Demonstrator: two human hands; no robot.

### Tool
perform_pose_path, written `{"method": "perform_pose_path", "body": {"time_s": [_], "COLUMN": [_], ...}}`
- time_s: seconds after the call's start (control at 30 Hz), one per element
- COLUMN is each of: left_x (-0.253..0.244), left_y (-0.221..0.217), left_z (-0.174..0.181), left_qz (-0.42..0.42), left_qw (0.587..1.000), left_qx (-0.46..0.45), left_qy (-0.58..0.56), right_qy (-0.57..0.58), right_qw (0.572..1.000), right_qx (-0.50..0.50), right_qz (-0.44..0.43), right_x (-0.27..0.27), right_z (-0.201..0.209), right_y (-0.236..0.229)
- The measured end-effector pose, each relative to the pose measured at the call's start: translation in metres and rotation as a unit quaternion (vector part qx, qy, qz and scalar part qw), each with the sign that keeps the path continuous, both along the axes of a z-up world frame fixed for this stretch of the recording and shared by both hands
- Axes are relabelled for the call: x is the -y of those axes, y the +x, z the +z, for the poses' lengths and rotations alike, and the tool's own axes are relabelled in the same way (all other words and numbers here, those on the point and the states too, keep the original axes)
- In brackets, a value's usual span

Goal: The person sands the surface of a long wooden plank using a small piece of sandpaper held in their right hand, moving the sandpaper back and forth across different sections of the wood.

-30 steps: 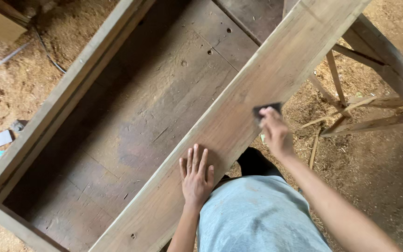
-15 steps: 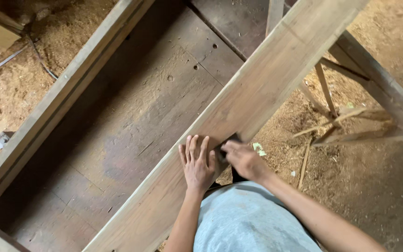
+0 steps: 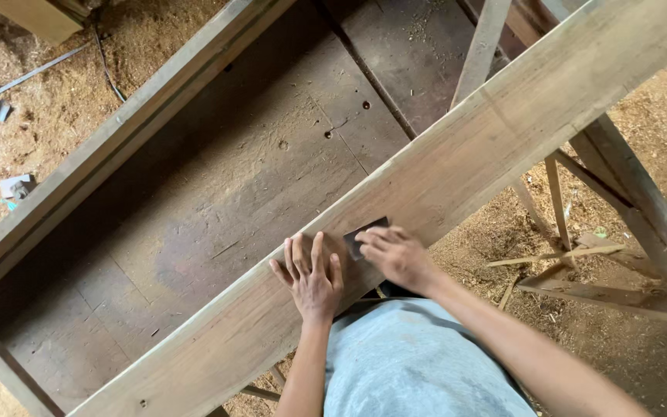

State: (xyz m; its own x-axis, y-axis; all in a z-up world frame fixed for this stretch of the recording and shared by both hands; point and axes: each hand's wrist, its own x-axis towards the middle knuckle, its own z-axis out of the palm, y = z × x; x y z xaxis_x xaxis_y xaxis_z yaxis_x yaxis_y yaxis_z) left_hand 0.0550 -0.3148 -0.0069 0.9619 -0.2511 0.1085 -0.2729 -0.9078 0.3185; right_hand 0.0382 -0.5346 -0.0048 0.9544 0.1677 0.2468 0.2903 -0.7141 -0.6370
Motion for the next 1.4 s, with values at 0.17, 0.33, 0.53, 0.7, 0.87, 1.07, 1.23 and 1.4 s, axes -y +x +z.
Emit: {"method": "perform_pose_path", "body": {"time_s": [0.17,0.33,0.53,0.7,0.87,1.07,1.23,1.4], "left_x": [-0.001,0.002,0.002,0.004,0.000,0.019,0.032,0.034], "left_y": [-0.003,-0.004,-0.002,0.000,-0.004,0.001,0.007,0.009], "left_z": [0.003,0.009,0.014,0.015,0.011,0.005,0.012,0.020], "left_qz": [-0.029,-0.015,0.000,-0.004,-0.009,-0.080,-0.084,-0.074], "left_qw": [0.998,1.000,1.000,1.000,1.000,0.996,0.996,0.997], "left_qx": [0.045,0.022,0.010,0.014,0.003,-0.037,-0.023,-0.017], "left_qy": [0.016,-0.001,-0.007,-0.020,-0.018,-0.010,-0.020,-0.032], "right_qy": [0.012,-0.053,-0.112,-0.062,0.111,-0.075,-0.087,-0.025], "right_qw": [0.991,0.996,0.992,0.997,0.955,0.993,0.996,0.991], "right_qx": [-0.061,0.061,0.031,0.033,-0.271,0.009,0.008,-0.062], "right_qz": [-0.123,0.026,-0.053,0.021,-0.038,-0.093,-0.027,-0.113], "right_x": [0.031,0.025,0.035,0.025,0.040,0.054,0.046,0.037], "right_z": [0.000,-0.003,-0.002,0.012,0.012,-0.009,-0.011,0.004], "right_y": [0.025,0.026,0.035,0.033,0.032,0.029,0.031,0.037]}}
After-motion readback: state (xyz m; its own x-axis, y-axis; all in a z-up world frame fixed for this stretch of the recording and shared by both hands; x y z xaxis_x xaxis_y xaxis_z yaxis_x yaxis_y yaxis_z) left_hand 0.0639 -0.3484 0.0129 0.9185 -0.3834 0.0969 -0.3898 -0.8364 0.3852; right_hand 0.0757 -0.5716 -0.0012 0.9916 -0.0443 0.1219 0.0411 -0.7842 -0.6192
